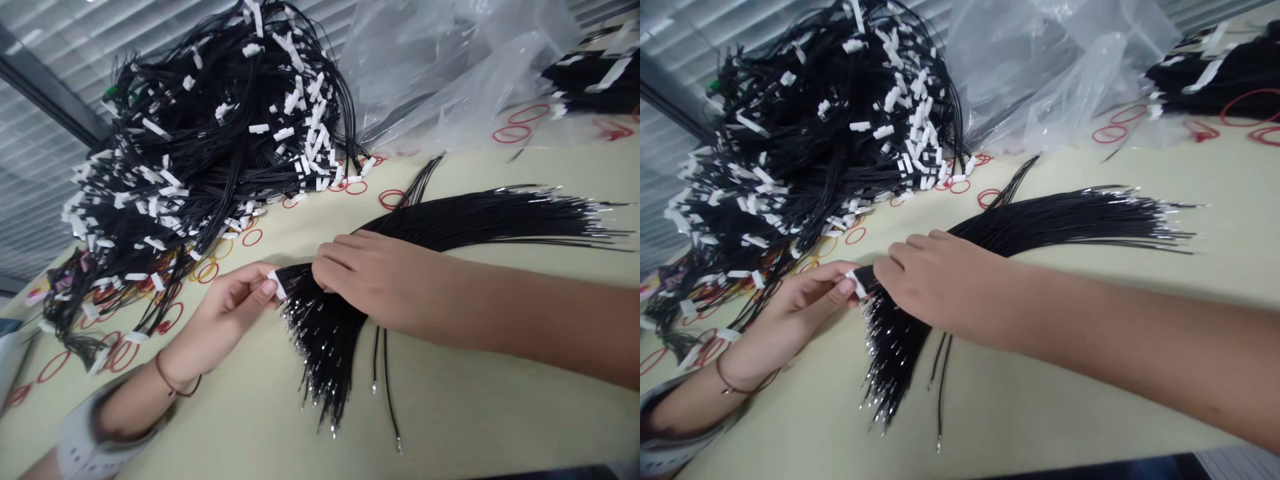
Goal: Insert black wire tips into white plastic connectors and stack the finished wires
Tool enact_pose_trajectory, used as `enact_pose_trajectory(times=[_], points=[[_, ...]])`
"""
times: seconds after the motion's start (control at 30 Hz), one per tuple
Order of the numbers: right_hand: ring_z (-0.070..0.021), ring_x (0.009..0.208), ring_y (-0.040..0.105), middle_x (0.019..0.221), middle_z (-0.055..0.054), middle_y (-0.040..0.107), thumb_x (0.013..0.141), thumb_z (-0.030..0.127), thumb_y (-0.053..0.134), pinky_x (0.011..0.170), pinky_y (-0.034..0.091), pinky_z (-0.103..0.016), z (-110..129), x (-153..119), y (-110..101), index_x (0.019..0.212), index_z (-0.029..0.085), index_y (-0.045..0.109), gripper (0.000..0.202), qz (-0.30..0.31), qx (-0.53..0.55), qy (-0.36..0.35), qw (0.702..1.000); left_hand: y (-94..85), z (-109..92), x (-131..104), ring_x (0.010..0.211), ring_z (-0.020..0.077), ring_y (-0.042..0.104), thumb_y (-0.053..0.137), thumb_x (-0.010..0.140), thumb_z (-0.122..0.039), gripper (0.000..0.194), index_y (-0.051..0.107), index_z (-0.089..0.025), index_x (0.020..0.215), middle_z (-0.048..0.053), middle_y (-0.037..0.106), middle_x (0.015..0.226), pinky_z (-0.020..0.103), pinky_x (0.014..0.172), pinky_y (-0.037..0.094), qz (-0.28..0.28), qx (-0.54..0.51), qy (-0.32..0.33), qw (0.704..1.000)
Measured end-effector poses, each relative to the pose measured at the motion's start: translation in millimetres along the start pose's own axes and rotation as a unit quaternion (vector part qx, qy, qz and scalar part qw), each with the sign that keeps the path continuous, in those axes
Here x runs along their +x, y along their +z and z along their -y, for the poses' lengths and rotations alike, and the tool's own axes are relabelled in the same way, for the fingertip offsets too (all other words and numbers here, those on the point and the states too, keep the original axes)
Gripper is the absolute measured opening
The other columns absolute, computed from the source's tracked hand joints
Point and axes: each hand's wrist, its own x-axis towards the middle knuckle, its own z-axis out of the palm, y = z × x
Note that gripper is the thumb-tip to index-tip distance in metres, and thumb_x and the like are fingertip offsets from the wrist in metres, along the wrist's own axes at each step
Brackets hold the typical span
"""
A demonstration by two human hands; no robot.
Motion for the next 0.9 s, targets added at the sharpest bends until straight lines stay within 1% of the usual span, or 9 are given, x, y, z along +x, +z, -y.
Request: enact_pose_trajectory(times=[0.1,0.17,0.23,0.3,0.43,0.63,0.73,0.83,0.9], points=[[-0.0141,0.069,0.044,0.079,-0.004,0.052,0.076,0.003,0.041,0.067,0.035,-0.029,2.8,2.0,3.3,0.085,0.013,0.05,0.016,-0.022,0.045,0.068,0.996,-0.2,-0.9,-1.1,0.063,0.0065,0.048,0.047,0.085,-0.018,0.014,0.06,-0.019,0.08,-0.004,0.053,0.066,0.012,0.057,0.039,0.007,-0.012,-0.012,1.0],[-0.0134,0.068,0.047,0.077,-0.003,0.053,0.08,0.008,0.041,0.066,0.035,-0.029,5.4,5.0,5.8,0.081,0.013,0.051,0.011,-0.026,0.094,0.125,0.987,-0.2,-1.5,-1.9,0.063,0.0065,0.048,0.047,0.086,-0.018,0.014,0.061,-0.02,0.082,-0.003,0.053,0.067,0.013,0.057,0.038,0.01,-0.024,-0.017,1.0],[-0.0127,0.067,0.048,0.075,-0.003,0.054,0.085,0.016,0.039,0.064,0.035,-0.028,7.5,7.8,7.3,0.077,0.013,0.051,0.015,-0.035,0.137,0.174,0.975,0.1,-2.0,-2.5,0.063,0.0065,0.048,0.047,0.086,-0.017,0.015,0.061,-0.02,0.083,-0.003,0.054,0.068,0.013,0.056,0.038,0.015,-0.036,-0.024,0.999],[-0.0125,0.067,0.049,0.074,-0.003,0.055,0.087,0.021,0.038,0.064,0.034,-0.028,8.6,9.7,7.8,0.075,0.013,0.052,0.02,-0.047,0.158,0.198,0.966,0.5,-2.4,-2.9,0.062,0.0065,0.048,0.046,0.086,-0.018,0.015,0.061,-0.019,0.083,-0.003,0.054,0.068,0.013,0.055,0.037,0.019,-0.044,-0.034,0.998],[-0.0115,0.066,0.049,0.073,-0.002,0.056,0.087,0.022,0.039,0.064,0.034,-0.028,8.5,11.2,8.3,0.074,0.012,0.052,0.021,-0.054,0.17,0.194,0.965,1.9,-3.1,-3.6,0.062,0.0072,0.048,0.047,0.086,-0.019,0.015,0.06,-0.018,0.08,-0.003,0.054,0.067,0.014,0.055,0.037,0.02,-0.046,-0.045,0.998],[-0.0109,0.067,0.048,0.073,-0.002,0.056,0.087,0.022,0.04,0.066,0.032,-0.027,8.0,14.0,8.8,0.074,0.012,0.053,0.021,-0.049,0.188,0.181,0.964,2.9,-3.2,-5.4,0.061,0.0072,0.048,0.049,0.085,-0.019,0.013,0.062,-0.02,0.081,-0.003,0.054,0.066,0.014,0.054,0.037,0.012,-0.046,-0.029,0.998],[-0.0112,0.069,0.048,0.075,-0.002,0.055,0.087,0.018,0.041,0.067,0.032,-0.027,6.9,14.0,8.4,0.076,0.012,0.053,0.017,-0.047,0.197,0.165,0.965,2.9,-2.8,-5.8,0.06,0.0075,0.049,0.051,0.084,-0.019,0.012,0.063,-0.021,0.082,-0.003,0.056,0.066,0.015,0.054,0.038,0.011,-0.049,-0.024,0.998],[-0.0119,0.07,0.046,0.076,-0.004,0.053,0.085,0.012,0.041,0.066,0.033,-0.026,5.6,12.8,9.2,0.077,0.011,0.052,0.013,-0.061,0.167,0.135,0.975,2.2,-1.9,-5.3,0.061,0.0092,0.051,0.052,0.083,-0.02,0.012,0.063,-0.022,0.085,-0.002,0.058,0.067,0.017,0.054,0.04,0.011,-0.048,-0.024,0.998],[-0.0122,0.069,0.044,0.075,-0.004,0.052,0.084,0.01,0.041,0.065,0.033,-0.026,5.7,11.9,11.0,0.077,0.01,0.052,0.013,-0.075,0.135,0.113,0.982,1.7,-1.4,-5.1,0.062,0.0101,0.051,0.053,0.082,-0.021,0.011,0.064,-0.02,0.081,-0.002,0.059,0.066,0.018,0.055,0.04,0.019,-0.034,-0.019,0.999]])
